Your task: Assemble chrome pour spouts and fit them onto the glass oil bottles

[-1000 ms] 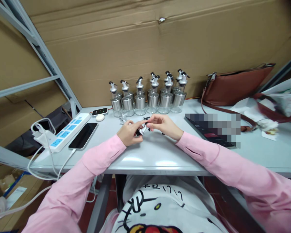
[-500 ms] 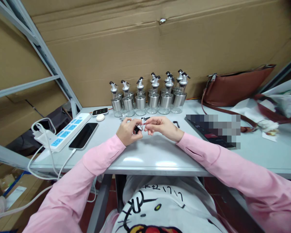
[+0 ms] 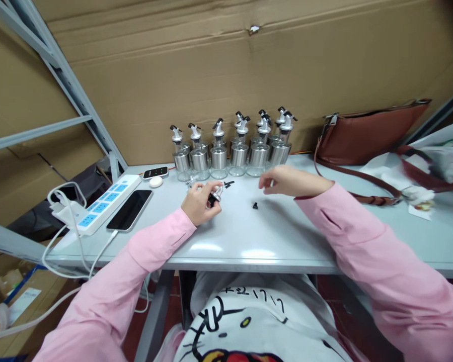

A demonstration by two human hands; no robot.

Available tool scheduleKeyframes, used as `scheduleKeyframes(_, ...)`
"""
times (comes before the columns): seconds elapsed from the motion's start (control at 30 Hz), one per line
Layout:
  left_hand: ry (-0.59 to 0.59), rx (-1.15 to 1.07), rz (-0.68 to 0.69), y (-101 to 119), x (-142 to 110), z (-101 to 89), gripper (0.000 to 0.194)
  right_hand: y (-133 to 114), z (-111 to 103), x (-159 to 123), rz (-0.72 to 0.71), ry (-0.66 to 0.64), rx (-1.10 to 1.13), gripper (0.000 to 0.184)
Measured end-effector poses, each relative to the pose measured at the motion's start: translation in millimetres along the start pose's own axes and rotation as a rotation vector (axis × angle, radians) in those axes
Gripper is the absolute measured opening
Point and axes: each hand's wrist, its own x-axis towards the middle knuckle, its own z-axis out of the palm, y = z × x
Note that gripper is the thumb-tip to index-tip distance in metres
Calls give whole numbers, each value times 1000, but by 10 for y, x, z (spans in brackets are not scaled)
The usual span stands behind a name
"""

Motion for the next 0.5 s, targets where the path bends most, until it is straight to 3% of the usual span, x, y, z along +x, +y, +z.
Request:
scheduleKeyframes(0.07, -23, -8, -11, -14, -3, 10, 55, 178, -94, -52, 133, -148, -111, 19)
scheduleKeyframes(0.17, -63, -1, -28, -28, -5, 23, 63, 332, -153, -168, 227, -243, -148, 26)
scheduleKeyframes(0.4, -76, -8, -15, -27, -3, 29, 54, 308, -21, -416, 290, -280, -332, 33)
scheduleKeyframes(0.5, -65, -10, -14, -31, -10, 30, 55, 270, 65, -432, 267, -232, -379, 32)
